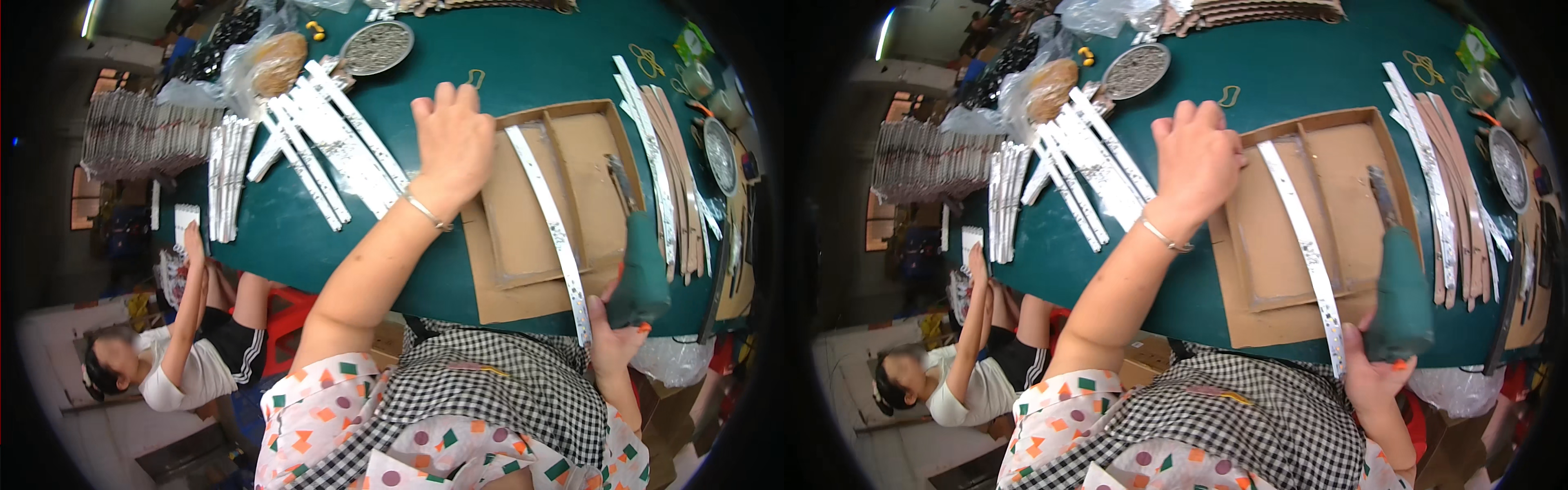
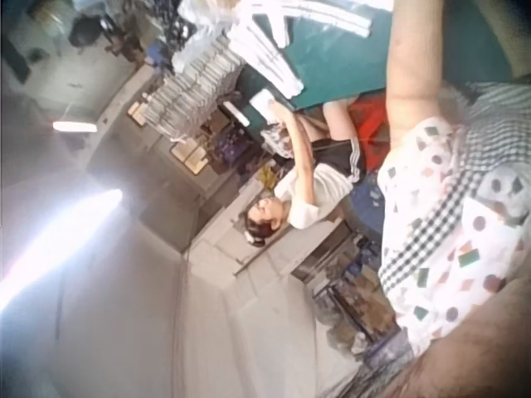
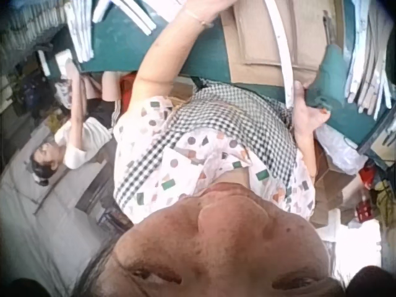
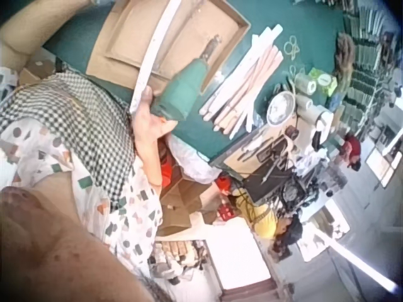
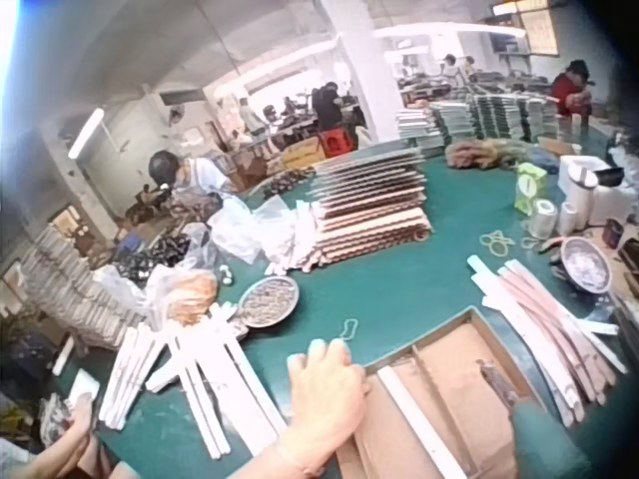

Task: The person attaches small metal clips onto LED light strips and solders them into place using a handheld soldering gun.

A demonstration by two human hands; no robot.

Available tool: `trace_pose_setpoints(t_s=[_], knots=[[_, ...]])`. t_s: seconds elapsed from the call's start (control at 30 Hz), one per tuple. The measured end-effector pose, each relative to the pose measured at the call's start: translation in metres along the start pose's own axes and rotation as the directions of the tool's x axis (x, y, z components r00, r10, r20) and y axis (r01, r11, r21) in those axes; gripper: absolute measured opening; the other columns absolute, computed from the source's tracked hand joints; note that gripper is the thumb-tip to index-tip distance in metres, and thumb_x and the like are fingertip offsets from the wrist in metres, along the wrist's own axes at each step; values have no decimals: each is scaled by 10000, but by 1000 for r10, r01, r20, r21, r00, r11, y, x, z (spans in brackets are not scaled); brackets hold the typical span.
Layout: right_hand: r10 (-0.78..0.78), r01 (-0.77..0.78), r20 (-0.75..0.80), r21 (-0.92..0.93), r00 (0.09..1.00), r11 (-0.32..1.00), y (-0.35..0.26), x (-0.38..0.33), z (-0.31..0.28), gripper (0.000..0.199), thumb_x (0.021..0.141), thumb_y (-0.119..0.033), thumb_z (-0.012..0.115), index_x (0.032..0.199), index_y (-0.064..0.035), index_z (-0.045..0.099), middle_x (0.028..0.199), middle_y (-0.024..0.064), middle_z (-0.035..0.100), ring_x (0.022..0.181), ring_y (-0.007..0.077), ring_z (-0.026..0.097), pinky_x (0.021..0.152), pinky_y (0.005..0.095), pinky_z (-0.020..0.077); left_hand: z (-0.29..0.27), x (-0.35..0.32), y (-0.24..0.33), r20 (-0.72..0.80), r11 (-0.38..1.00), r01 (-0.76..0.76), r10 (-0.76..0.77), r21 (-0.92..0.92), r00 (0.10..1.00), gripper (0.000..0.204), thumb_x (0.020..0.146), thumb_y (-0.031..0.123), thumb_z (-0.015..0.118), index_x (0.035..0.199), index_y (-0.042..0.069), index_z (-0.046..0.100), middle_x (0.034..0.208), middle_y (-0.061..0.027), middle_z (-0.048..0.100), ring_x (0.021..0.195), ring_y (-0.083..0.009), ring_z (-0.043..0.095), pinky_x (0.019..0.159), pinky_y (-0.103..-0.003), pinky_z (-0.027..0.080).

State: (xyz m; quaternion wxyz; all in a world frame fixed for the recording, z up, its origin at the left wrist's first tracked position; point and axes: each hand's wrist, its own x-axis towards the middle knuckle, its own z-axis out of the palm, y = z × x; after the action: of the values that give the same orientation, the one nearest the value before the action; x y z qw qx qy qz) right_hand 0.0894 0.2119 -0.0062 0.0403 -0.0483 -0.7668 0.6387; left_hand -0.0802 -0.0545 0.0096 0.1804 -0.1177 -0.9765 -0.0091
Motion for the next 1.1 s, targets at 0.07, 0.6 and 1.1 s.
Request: trace_pose_setpoints(t_s=[0.07,0.6,1.1], knots=[[16,-16,-17,31,1000,999,4,2,-6,450,785,116,641,1202,24,502,938,36,535,768,102,536,672,223,481,7,2,2,3,1000,13,-13,17,1000,37,632,126,750,649,140,719,892,-29,563,923,-249,487,810,-436,344],[63,-61,-1,234,998,970,-1,9,-10,497,788,131,638,1233,25,443,921,69,532,732,111,529,586,234,494,4,-14,12,26,954,203,-202,-223,979,76,664,122,757,725,134,714,998,-20,545,1018,-239,488,883,-433,318],[23,-30,42,193,999,981,-6,8,-14,492,772,109,678,1196,-6,456,887,51,546,775,108,523,680,245,474,13,0,11,87,934,187,-168,-304,982,182,638,148,805,813,178,767,1188,-21,568,1169,-280,418,966,-475,267]])
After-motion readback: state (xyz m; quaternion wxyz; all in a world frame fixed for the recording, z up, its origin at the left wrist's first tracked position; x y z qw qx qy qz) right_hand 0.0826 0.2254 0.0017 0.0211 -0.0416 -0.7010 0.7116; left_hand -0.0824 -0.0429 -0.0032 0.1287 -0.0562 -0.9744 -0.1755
